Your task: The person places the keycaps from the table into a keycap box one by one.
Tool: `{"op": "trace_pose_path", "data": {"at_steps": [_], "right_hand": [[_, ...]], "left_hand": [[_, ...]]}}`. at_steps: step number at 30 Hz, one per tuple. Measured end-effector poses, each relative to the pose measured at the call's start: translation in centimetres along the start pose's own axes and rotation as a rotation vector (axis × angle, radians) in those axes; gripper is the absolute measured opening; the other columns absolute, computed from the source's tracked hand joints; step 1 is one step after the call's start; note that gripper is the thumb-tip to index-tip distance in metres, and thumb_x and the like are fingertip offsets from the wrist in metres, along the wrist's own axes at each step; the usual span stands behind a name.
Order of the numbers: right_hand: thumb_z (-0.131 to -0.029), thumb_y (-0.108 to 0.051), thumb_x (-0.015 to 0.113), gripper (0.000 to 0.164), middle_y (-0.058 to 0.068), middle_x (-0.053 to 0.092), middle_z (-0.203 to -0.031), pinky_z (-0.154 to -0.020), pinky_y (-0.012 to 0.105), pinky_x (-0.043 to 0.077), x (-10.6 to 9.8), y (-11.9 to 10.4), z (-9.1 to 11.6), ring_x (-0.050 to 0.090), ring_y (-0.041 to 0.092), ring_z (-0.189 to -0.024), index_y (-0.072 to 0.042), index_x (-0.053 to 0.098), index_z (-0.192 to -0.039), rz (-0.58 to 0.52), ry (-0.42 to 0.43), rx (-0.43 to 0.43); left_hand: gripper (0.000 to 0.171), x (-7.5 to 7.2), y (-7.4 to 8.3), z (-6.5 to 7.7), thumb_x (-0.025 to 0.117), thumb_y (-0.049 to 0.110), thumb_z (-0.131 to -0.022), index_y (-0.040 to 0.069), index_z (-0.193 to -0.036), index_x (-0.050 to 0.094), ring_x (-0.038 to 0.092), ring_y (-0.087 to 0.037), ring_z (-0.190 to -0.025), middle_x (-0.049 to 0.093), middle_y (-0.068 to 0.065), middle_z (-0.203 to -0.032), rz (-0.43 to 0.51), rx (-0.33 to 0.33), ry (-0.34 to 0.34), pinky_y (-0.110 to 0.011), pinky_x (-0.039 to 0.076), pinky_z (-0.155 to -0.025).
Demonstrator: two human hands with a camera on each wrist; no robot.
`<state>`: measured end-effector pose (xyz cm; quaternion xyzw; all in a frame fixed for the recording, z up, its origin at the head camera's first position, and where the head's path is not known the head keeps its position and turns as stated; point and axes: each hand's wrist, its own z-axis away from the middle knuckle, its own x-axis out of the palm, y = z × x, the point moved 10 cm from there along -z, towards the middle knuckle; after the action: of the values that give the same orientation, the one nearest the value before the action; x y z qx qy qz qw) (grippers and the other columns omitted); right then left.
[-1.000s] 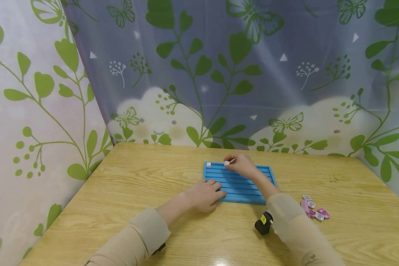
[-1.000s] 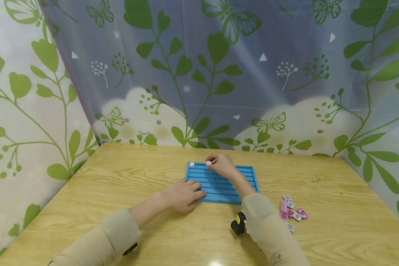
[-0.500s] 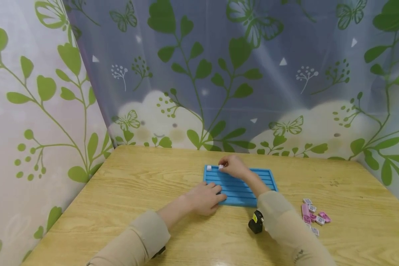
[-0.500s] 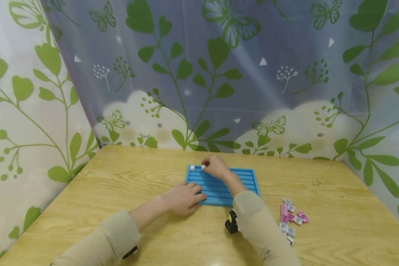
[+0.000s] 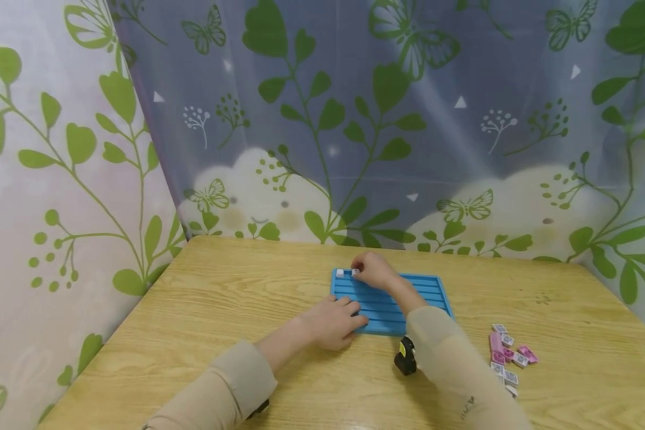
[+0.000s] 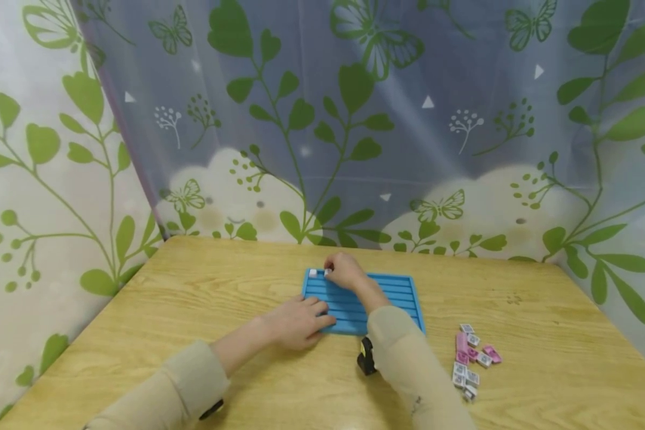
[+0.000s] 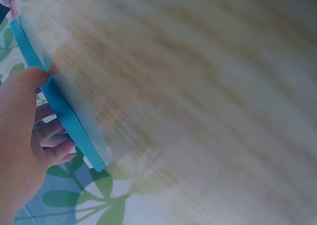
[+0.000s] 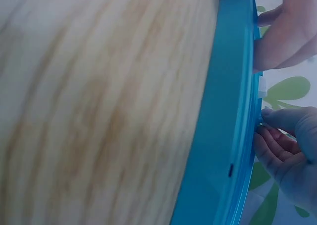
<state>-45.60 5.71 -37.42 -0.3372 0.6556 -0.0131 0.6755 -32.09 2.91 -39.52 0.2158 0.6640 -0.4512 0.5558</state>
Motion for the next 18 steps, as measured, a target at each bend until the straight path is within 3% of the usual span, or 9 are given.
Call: {"op": "trace_pose_path", "data": {"at_steps": [18], "right_hand": [[-0.086,-0.004,0.062,0.014,0.011,0.058,-0.088,-0.069,0.036,0.045,0.58,-0.30,-0.61,0.053,0.023,-0.077,0.000,0.066,-0.099,0.103,0.002,-0.036]], "left_hand": [[0.035,0.00,0.00,-0.02,0.047,0.034,-0.095,0.023,-0.127,0.053,0.050,-0.016,-0.100,0.053,0.000,-0.114,-0.009,-0.004,0.008,-0.033,0.043,-0.079]]}}
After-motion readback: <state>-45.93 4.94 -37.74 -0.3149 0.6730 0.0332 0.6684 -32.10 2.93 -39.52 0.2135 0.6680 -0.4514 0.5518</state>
